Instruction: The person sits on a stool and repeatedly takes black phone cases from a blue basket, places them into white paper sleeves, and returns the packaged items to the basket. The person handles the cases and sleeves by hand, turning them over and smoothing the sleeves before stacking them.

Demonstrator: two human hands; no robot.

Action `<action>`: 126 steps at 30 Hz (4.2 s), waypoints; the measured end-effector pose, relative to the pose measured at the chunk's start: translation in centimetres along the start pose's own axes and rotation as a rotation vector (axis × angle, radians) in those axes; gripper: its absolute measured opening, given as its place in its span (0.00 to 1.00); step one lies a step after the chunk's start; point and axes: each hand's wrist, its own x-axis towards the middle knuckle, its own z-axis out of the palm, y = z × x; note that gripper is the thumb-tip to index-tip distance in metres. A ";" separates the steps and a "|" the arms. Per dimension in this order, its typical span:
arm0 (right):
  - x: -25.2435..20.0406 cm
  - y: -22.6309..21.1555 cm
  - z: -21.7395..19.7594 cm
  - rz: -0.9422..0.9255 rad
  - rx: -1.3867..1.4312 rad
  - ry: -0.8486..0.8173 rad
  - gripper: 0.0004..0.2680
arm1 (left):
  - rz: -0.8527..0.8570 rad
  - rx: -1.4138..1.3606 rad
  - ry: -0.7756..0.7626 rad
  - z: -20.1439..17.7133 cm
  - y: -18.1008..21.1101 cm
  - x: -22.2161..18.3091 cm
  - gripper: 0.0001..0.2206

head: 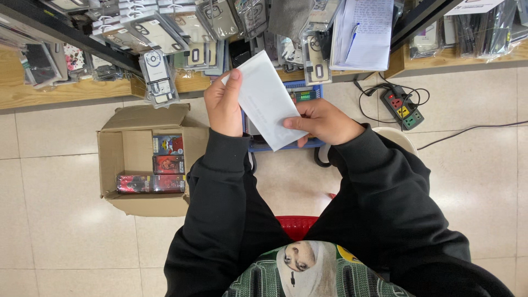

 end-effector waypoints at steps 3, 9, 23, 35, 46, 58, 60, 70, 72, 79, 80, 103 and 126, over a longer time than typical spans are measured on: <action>-0.1 -0.6 -0.5 -0.025 -0.015 0.036 0.08 | 0.023 -0.012 0.029 0.8 1.4 0.0 0.10; 0.3 2.1 -2.0 -0.084 -0.046 0.144 0.05 | 0.036 0.028 0.127 -1.1 -0.2 0.9 0.06; 6.3 23.0 0.7 0.457 0.025 0.702 0.10 | -0.029 0.147 0.249 -0.2 -0.7 -0.8 0.03; 9.7 32.6 2.0 0.661 0.004 0.888 0.07 | -0.231 0.961 -1.182 6.7 -1.3 -14.6 0.17; 8.9 31.1 2.8 0.716 -0.364 0.968 0.11 | -0.204 0.976 -1.261 6.4 -1.2 -14.1 0.23; 9.0 26.0 -3.2 0.293 0.569 1.128 0.21 | -0.459 1.123 -1.206 4.5 -11.5 -9.2 0.23; 8.1 23.4 -0.4 0.164 0.906 1.048 0.24 | -0.254 1.139 -0.745 3.7 -12.7 -8.6 0.26; -7.8 3.9 -2.1 -0.367 0.813 0.707 0.31 | -0.466 1.085 -0.041 -3.8 -20.0 -5.0 0.25; -15.4 2.6 -2.2 -0.462 -0.347 0.694 0.19 | -0.558 1.223 0.025 -5.1 -22.1 -5.1 0.26; -27.3 13.5 4.0 -0.054 -1.078 0.801 0.26 | -0.808 1.208 0.201 -7.0 -28.5 -6.9 0.32; -27.4 13.5 4.0 -0.045 -1.069 0.860 0.26 | -0.809 1.233 0.167 -7.3 -29.0 -7.6 0.29; -26.8 12.5 3.0 -0.101 -1.035 0.926 0.26 | -0.658 1.135 0.221 -6.3 -28.4 -8.0 0.27; -25.9 12.3 3.1 -0.112 -1.036 0.907 0.25 | -0.746 0.852 0.499 -8.1 -28.8 -7.4 0.10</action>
